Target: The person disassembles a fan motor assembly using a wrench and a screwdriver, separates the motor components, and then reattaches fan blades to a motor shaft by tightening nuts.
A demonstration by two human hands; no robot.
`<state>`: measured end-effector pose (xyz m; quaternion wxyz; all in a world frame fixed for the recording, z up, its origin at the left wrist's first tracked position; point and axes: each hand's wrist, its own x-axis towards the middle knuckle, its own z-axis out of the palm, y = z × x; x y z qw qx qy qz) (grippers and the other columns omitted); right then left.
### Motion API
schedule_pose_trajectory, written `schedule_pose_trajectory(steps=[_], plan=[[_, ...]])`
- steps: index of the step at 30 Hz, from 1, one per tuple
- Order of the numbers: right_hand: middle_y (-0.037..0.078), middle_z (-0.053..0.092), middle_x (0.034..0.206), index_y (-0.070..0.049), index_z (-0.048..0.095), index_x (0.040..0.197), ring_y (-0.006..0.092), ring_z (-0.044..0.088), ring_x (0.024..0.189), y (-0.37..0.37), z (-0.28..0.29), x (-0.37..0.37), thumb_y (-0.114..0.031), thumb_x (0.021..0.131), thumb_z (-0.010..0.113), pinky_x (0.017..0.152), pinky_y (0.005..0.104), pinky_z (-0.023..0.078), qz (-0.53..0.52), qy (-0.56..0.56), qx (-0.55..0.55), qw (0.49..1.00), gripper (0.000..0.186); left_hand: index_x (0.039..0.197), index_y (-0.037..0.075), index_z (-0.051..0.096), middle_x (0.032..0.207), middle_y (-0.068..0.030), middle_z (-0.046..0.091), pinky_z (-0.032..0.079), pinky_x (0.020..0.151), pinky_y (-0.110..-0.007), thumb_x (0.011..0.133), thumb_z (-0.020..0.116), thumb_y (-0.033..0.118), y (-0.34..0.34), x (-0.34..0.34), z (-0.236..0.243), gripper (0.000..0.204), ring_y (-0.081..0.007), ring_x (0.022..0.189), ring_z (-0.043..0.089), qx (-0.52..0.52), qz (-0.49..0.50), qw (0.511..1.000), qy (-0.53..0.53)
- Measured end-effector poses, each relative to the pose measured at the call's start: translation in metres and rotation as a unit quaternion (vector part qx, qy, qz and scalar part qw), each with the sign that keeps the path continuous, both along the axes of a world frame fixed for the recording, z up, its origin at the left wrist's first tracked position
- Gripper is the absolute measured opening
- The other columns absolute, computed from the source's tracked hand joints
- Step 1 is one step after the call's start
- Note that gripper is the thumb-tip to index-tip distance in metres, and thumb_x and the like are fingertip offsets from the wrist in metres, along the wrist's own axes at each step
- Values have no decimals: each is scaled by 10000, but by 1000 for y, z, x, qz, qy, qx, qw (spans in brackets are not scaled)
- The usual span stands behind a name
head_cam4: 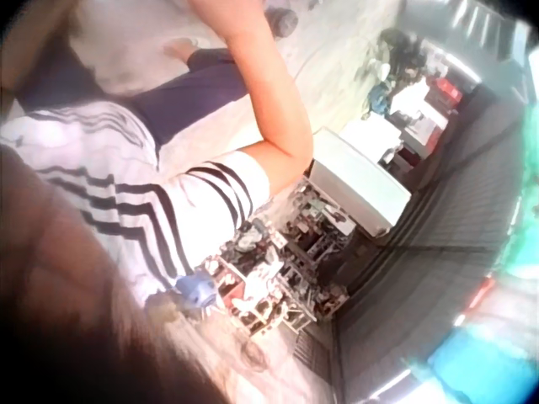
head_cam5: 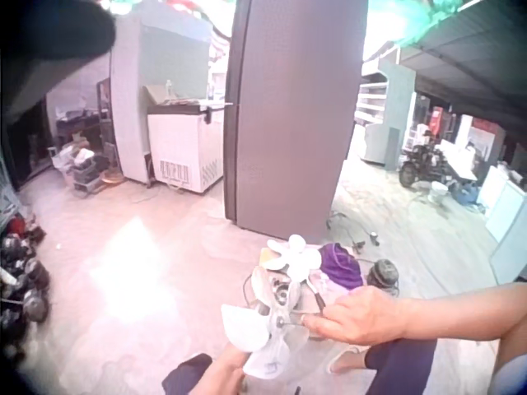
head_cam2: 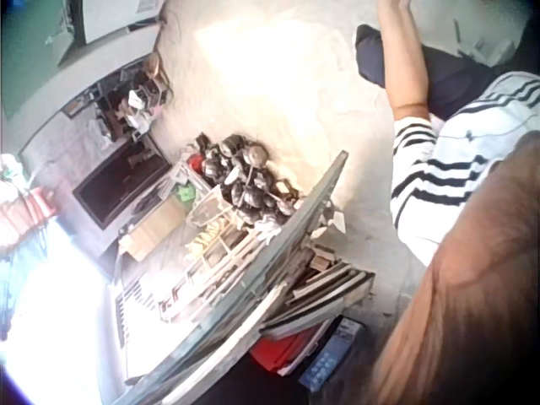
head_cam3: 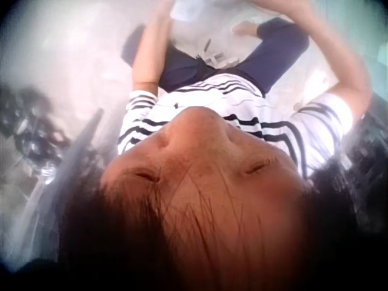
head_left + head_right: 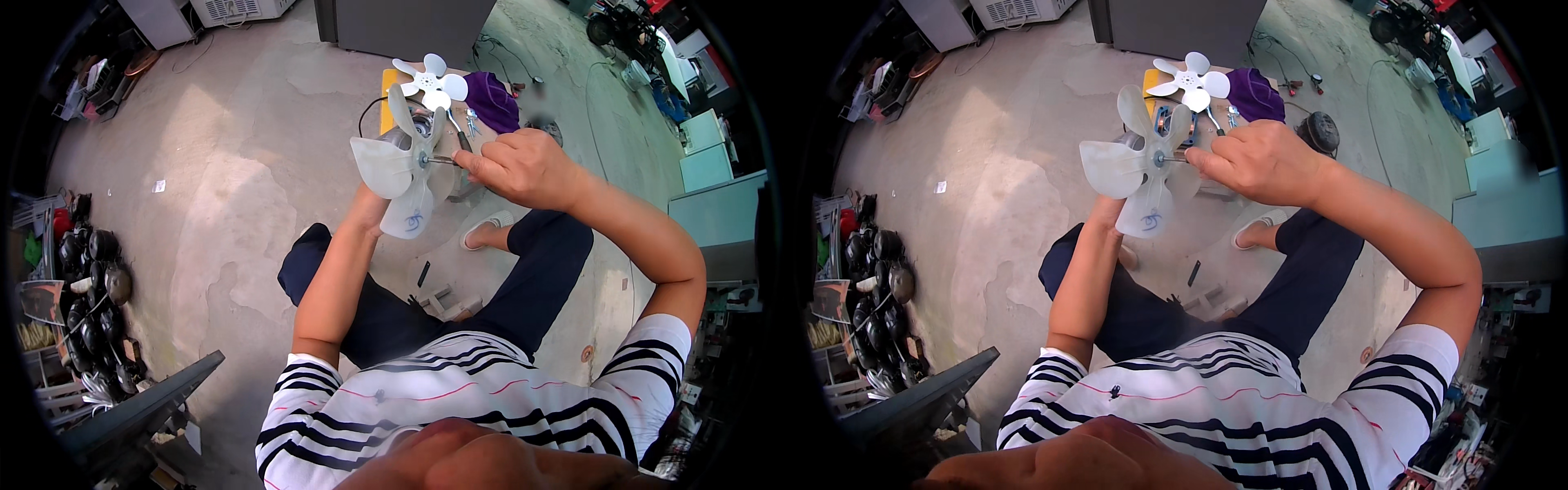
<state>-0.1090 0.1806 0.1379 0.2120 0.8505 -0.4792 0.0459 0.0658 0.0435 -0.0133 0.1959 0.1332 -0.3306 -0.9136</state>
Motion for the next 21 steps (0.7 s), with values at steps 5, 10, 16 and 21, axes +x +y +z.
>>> schedule_pose_trajectory(steps=[5,10,16,21], plan=[[-33,453,620,-91,666,1041,107,452,513,4,-19,-3,-254,900,639,455,253,352,-86,-278,108,950,218,1269,62,532,1097,-42,631,537,778,-307,910,653,246,5,3,-5,422,-139,929,630,-32,17,999,-8],[-96,332,652,-48,601,1097,29,232,534,0,2,11,-343,1016,503,454,215,217,-298,-707,394,507,321,1190,67,576,1044,-58,649,553,730,-298,900,669,251,5,4,5,355,-149,886,648,-25,67,995,64],[-40,427,716,-85,551,1013,113,474,632,-3,-11,6,-260,943,607,518,278,386,-170,-391,177,887,197,1203,69,575,1075,-51,639,548,742,-299,917,642,217,-3,0,1,329,-137,900,642,-16,47,996,69],[35,521,743,-87,588,945,209,579,676,-6,14,-2,-181,804,668,550,331,455,-18,20,41,999,188,1241,78,551,1095,-41,631,548,747,-292,928,631,201,0,-1,12,345,-122,913,637,9,29,998,53]])
